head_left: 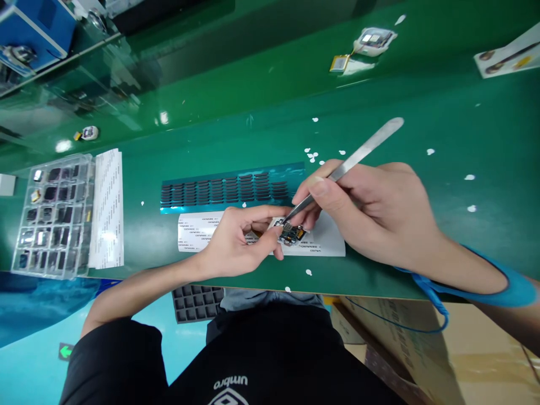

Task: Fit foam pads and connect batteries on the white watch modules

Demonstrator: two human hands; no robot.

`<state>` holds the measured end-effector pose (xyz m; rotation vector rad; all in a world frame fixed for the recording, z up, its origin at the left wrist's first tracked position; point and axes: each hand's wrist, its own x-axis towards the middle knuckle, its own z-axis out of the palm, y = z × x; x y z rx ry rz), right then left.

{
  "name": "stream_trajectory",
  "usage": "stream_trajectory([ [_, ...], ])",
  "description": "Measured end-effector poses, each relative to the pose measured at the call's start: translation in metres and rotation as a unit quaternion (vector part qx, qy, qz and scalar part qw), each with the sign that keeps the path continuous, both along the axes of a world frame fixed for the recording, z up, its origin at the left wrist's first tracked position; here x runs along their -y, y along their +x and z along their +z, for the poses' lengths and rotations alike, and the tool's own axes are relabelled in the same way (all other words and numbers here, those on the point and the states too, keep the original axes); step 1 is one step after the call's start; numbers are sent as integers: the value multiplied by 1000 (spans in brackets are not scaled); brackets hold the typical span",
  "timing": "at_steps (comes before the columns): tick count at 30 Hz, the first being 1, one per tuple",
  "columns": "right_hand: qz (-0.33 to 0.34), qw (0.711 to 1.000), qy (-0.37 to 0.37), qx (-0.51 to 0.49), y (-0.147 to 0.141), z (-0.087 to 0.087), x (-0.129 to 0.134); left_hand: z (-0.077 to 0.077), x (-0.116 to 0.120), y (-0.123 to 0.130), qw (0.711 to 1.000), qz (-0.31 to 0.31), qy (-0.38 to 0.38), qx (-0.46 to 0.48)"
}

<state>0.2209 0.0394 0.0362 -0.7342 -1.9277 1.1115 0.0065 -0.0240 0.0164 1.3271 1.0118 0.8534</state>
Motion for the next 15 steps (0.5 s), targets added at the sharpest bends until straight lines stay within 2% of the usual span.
stream_trajectory([
  [2,-22,999,29,-18,0,1,3,1,1,-1,1000,0,2,-14],
  [5,-123,990,37,-55,1,6,5,3,1,-2,999,-1,22,-26],
  [7,-177,982,38,-46,3,7,1,4,1,-3,999,4,40,-23],
  [9,-157,983,93,5,6,4,-8,4,0,-3,998,6,59,-16],
  [12,-62,972,205,94,9,-9,-24,5,-1,-4,993,-33,109,-19],
  [15,-32,967,214,134,10,-24,-35,6,-3,-5,978,-68,190,-50],
])
